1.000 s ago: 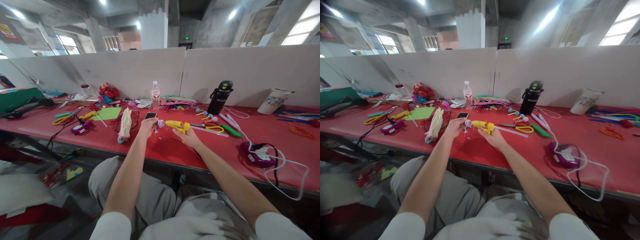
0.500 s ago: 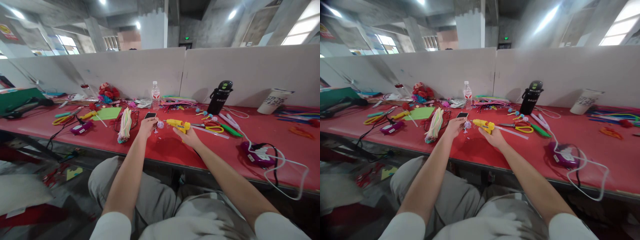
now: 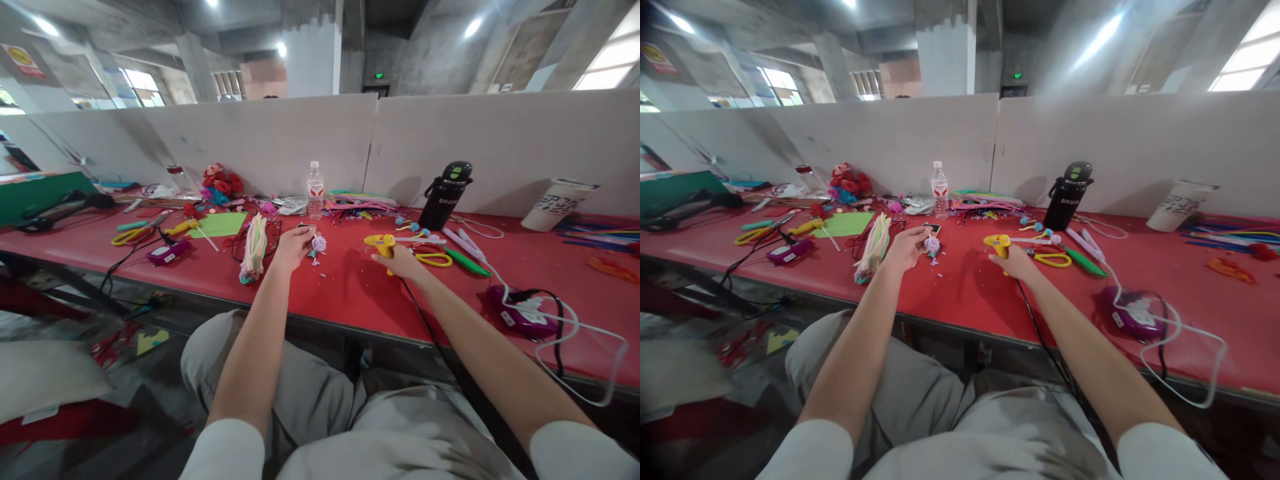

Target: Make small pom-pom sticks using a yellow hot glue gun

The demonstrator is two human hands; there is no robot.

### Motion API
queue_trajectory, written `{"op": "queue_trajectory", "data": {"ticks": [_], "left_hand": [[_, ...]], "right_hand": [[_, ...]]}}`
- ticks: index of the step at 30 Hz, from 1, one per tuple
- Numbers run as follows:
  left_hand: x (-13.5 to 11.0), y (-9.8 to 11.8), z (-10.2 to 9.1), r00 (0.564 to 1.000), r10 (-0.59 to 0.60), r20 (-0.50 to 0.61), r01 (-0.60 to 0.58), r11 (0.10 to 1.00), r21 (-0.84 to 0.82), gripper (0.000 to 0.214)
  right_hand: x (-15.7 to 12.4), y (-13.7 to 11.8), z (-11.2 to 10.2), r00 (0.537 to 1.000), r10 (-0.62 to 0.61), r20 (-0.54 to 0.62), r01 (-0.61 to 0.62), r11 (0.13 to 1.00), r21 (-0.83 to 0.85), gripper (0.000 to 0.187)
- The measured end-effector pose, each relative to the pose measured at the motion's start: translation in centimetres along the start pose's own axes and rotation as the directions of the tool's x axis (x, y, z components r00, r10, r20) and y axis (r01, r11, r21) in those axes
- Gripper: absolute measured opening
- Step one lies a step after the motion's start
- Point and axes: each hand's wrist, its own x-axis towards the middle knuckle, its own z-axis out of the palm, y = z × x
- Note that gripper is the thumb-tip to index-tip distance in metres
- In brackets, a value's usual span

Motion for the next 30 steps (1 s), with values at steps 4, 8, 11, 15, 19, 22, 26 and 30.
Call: {"op": "queue_trajectory", "data": {"ticks": [4, 8, 11, 15, 19, 22, 26, 30], "left_hand": [[-0.3, 1.5, -0.4, 0.997, 0.042, 0.063, -0.042, 0.999, -0.013, 0.016], [-0.9, 3.2, -0.9, 0.989, 0.111, 0.098, -0.110, 0.994, -0.018, 0.016], [-1.3, 3.8, -1.0, 0.990, 0.123, 0.067, -0.122, 0.992, -0.011, 0.017], [-1.3, 3.8, -0.9, 0.992, 0.118, 0.037, -0.117, 0.993, -0.017, 0.014], [-1.2, 3.8, -0.8, 0.992, 0.124, 0.010, -0.124, 0.992, -0.020, 0.013], [-1.2, 4.0, -0.7, 0.992, 0.125, 0.018, -0.125, 0.992, -0.023, 0.012], [-1.2, 4.1, -0.5, 0.991, 0.129, 0.025, -0.128, 0.991, -0.024, 0.012], [-1.3, 4.0, -0.3, 0.993, 0.113, 0.012, -0.113, 0.993, -0.019, 0.014]], "right_hand": [[0.1, 0.9, -0.5, 0.990, 0.084, 0.110, -0.071, 0.991, -0.114, 0.041], [-1.9, 0.7, -3.0, 0.975, 0.156, 0.156, -0.118, 0.967, -0.227, 0.056], [-5.3, -0.6, -5.2, 0.975, 0.178, 0.135, -0.128, 0.942, -0.311, 0.055], [-7.6, -5.0, -4.3, 0.913, -0.254, 0.320, 0.268, 0.963, 0.000, 0.034], [-2.9, -8.9, 1.6, 0.872, -0.399, 0.284, 0.394, 0.916, 0.079, 0.015], [2.2, -10.1, 6.1, 0.923, -0.291, 0.253, 0.309, 0.950, -0.035, 0.013], [5.8, -10.7, 9.4, 0.951, -0.188, 0.245, 0.213, 0.974, -0.080, 0.010], [6.2, -11.0, 10.7, 0.958, -0.128, 0.256, 0.152, 0.986, -0.074, 0.010]]}}
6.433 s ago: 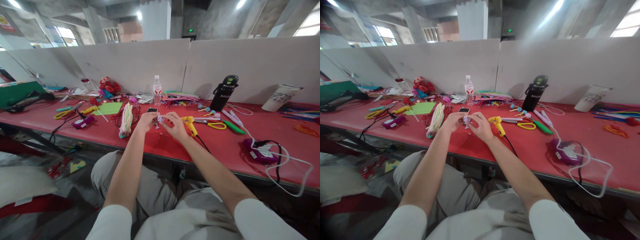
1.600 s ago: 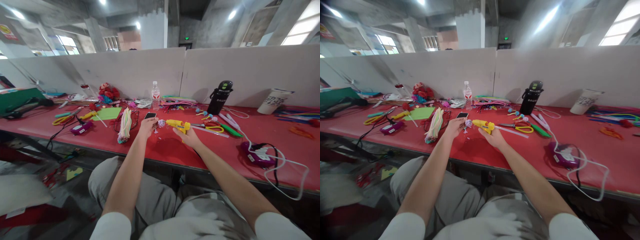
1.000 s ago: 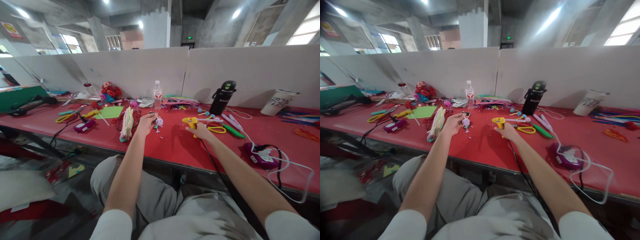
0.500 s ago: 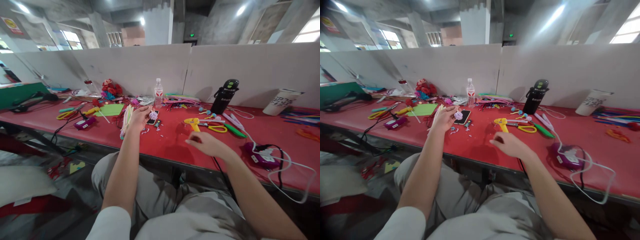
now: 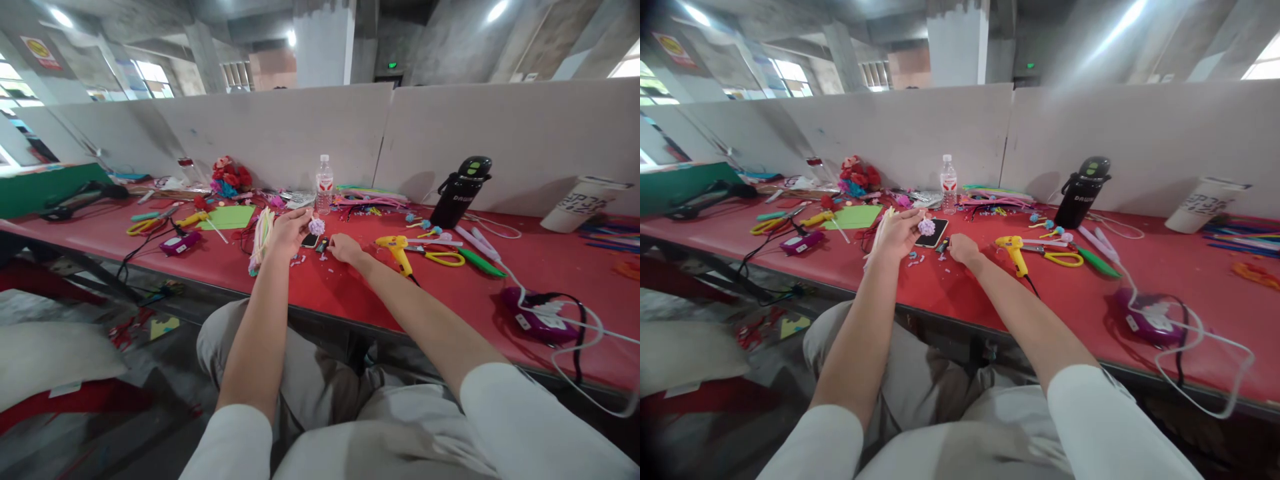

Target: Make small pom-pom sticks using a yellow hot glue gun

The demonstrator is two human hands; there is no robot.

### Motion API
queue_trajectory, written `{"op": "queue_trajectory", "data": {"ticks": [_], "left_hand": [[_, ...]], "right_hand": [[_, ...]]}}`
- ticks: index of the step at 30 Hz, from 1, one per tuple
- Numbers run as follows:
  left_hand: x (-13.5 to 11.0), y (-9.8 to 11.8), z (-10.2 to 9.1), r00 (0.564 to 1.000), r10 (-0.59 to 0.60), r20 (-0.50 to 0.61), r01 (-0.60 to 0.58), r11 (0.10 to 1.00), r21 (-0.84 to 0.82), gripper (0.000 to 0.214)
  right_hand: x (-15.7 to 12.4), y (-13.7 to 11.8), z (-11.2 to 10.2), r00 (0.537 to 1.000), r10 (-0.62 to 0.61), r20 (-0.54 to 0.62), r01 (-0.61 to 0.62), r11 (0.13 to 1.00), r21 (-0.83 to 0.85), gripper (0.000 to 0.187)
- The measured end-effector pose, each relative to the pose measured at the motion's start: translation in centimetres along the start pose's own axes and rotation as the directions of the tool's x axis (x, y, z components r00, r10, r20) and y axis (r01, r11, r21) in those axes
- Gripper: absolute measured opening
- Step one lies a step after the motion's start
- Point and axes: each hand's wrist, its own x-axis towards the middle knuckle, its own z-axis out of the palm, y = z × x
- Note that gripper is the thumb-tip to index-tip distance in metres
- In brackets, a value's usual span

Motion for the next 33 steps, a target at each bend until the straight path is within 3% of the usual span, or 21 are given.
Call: {"op": "queue_trajectory", "data": {"ticks": [4, 6, 10, 13, 16, 18, 24, 33], "left_hand": [[0.1, -0.4, 0.0, 1.000, 0.001, 0.000, -0.001, 1.000, -0.004, 0.012], [0.2, -0.7, -0.1, 1.000, -0.004, -0.002, 0.004, 1.000, 0.001, 0.009], [0.4, -1.5, -0.2, 0.999, -0.044, -0.006, 0.044, 0.999, 0.019, 0.007], [0.4, -2.2, 0.0, 0.997, -0.077, -0.026, 0.078, 0.997, 0.026, 0.006], [0.5, -3.0, 0.2, 0.994, -0.104, -0.040, 0.105, 0.994, 0.025, 0.007], [0.5, -3.4, 0.2, 0.993, -0.113, -0.022, 0.113, 0.993, 0.022, 0.008], [0.3, -4.1, 0.5, 0.991, -0.129, -0.022, 0.130, 0.991, 0.028, 0.015], [0.1, -4.4, 1.1, 0.988, -0.153, -0.026, 0.154, 0.987, 0.037, 0.016]], "right_hand": [[-1.0, 0.3, -0.4, 0.998, -0.030, -0.046, 0.032, 0.998, 0.061, 0.012], [-2.1, 0.8, -1.3, 0.994, -0.101, -0.039, 0.107, 0.963, 0.247, 0.013], [-4.9, 1.7, -3.3, 0.979, -0.201, -0.026, 0.166, 0.718, 0.676, 0.022], [-6.8, 1.7, -4.1, 0.986, -0.152, -0.072, 0.148, 0.586, 0.796, 0.028], [-8.3, 1.3, -4.2, 0.976, -0.052, -0.209, 0.207, 0.494, 0.844, 0.033], [-9.0, 0.8, -4.2, 0.954, -0.011, -0.301, 0.265, 0.503, 0.823, 0.034], [-10.2, -0.5, -4.6, 0.885, -0.009, -0.466, 0.361, 0.646, 0.673, 0.029], [-10.1, -1.4, -4.3, 0.796, 0.001, -0.606, 0.417, 0.725, 0.549, 0.027]]}}
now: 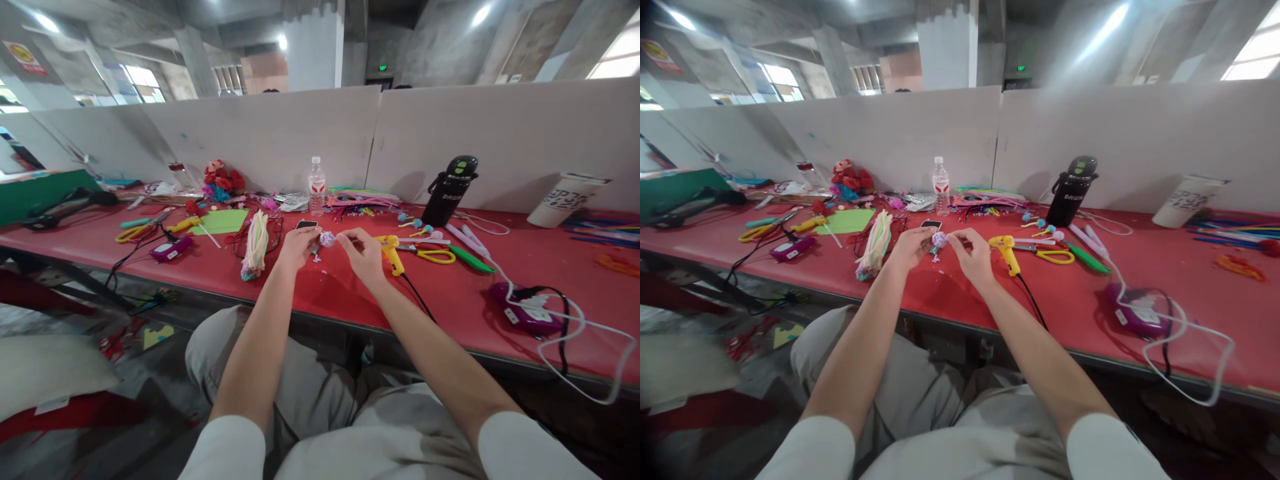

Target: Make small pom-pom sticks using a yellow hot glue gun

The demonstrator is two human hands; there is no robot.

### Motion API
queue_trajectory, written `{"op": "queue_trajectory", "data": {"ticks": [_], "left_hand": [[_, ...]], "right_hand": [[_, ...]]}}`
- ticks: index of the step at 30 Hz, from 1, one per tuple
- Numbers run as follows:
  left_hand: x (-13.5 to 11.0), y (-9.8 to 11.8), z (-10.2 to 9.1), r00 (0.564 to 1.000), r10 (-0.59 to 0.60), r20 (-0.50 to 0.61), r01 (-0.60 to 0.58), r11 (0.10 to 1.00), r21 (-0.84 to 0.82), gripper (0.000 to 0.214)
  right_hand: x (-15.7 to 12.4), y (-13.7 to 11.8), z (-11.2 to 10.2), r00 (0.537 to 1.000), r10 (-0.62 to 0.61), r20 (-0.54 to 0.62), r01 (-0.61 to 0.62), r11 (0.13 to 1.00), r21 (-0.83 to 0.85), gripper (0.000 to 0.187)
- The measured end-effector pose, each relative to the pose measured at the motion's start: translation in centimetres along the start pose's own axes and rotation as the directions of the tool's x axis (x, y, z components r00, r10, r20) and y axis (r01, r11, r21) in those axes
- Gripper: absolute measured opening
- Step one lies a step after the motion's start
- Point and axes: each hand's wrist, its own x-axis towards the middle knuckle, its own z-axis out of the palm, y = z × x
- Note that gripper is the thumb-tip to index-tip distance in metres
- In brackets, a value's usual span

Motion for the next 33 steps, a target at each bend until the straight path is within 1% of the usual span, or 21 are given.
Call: {"op": "queue_trajectory", "data": {"ticks": [4, 8, 12, 17, 26, 33], "left_hand": [[0.19, -0.29, -0.12, 1.000, 0.004, 0.014, -0.005, 1.000, 0.014, 0.014], [0.34, -0.45, -0.18, 1.000, 0.005, 0.014, -0.005, 1.000, 0.026, 0.016], [0.33, -0.47, -0.03, 1.000, 0.000, 0.003, -0.001, 0.999, 0.035, 0.017], [0.15, -0.33, 0.14, 1.000, -0.003, 0.001, 0.003, 1.000, 0.025, 0.014], [0.31, -0.65, 0.11, 1.000, 0.001, -0.004, -0.001, 1.000, 0.006, 0.012], [0.18, -0.68, -0.08, 1.000, 0.006, 0.009, -0.006, 1.000, 0.009, 0.012]], "right_hand": [[0.17, 0.23, 0.21, 1.000, -0.014, -0.022, 0.014, 1.000, 0.026, 0.026], [0.27, 0.23, 0.24, 1.000, -0.007, -0.009, 0.006, 1.000, -0.022, 0.028], [0.31, 0.12, 0.28, 1.000, -0.023, 0.006, 0.024, 0.998, -0.050, 0.028], [0.35, 0.18, 0.31, 0.999, -0.031, 0.013, 0.032, 0.996, -0.079, 0.027], [0.29, 0.38, 0.26, 0.995, -0.100, -0.001, 0.099, 0.989, -0.114, 0.023], [0.16, 0.64, 0.24, 0.982, -0.177, 0.071, 0.185, 0.976, -0.115, 0.020]]}}
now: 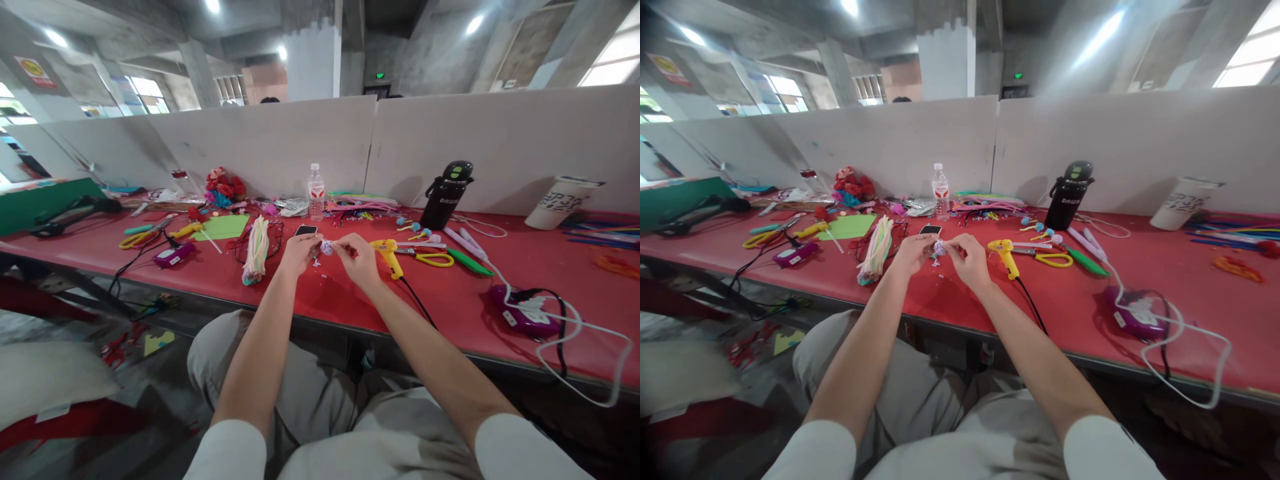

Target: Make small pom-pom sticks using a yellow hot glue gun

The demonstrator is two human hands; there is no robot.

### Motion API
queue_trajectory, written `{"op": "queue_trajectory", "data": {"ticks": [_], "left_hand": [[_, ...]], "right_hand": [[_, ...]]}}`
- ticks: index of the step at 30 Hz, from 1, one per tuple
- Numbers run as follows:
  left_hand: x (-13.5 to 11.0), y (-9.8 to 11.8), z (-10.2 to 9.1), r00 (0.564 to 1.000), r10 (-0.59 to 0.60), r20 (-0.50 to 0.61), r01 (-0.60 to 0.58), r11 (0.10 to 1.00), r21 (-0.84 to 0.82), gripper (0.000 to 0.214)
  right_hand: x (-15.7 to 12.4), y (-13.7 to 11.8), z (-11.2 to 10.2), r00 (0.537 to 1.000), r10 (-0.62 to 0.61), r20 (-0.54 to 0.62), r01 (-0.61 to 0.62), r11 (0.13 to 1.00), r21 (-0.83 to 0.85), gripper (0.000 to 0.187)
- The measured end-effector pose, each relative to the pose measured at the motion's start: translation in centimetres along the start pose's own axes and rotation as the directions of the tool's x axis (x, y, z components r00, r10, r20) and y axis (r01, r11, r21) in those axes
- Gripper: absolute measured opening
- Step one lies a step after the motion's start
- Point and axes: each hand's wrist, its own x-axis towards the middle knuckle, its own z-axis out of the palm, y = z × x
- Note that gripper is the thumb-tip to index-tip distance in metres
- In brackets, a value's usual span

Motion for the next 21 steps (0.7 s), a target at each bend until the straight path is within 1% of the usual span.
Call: {"op": "queue_trajectory", "data": {"ticks": [3, 7, 9, 11, 13, 15, 17, 21], "left_hand": [[-0.1, 0.1, 0.0, 1.000, -0.003, -0.017, 0.003, 1.000, -0.003, 0.012], [0.1, 0.2, 0.0, 0.999, 0.002, -0.034, -0.002, 1.000, -0.004, 0.016], [0.2, 0.1, -0.1, 0.999, 0.010, -0.041, -0.010, 1.000, -0.004, 0.018], [0.3, 0.1, -0.2, 0.999, 0.026, -0.035, -0.027, 1.000, -0.007, 0.020], [0.4, 0.1, -0.2, 0.999, 0.048, -0.024, -0.049, 0.999, -0.011, 0.022], [0.3, 0.1, -0.2, 0.998, 0.064, -0.010, -0.064, 0.998, -0.005, 0.023], [0.2, 0.1, -0.2, 0.998, 0.061, -0.001, -0.061, 0.998, 0.014, 0.024], [0.0, 0.1, -0.1, 0.999, 0.050, -0.006, -0.050, 0.997, 0.062, 0.026]], "right_hand": [[-0.1, -0.1, -0.1, 0.999, -0.030, 0.015, 0.030, 0.999, 0.019, 0.020], [-0.3, -0.4, -0.5, 0.999, -0.035, -0.009, 0.036, 0.997, 0.065, 0.022], [-0.3, -0.3, -0.7, 0.999, 0.021, -0.047, -0.016, 0.995, 0.098, 0.024], [-0.2, -0.1, -0.8, 0.990, 0.122, -0.065, -0.111, 0.981, 0.157, 0.026], [-0.1, 0.2, -0.8, 0.972, 0.230, -0.035, -0.218, 0.952, 0.215, 0.030], [0.0, 0.5, -0.8, 0.952, 0.306, 0.012, -0.300, 0.923, 0.243, 0.033], [0.1, 0.6, -0.7, 0.939, 0.343, 0.038, -0.341, 0.907, 0.246, 0.034], [0.0, 0.7, -0.6, 0.923, 0.377, 0.074, -0.384, 0.892, 0.240, 0.034]]}}
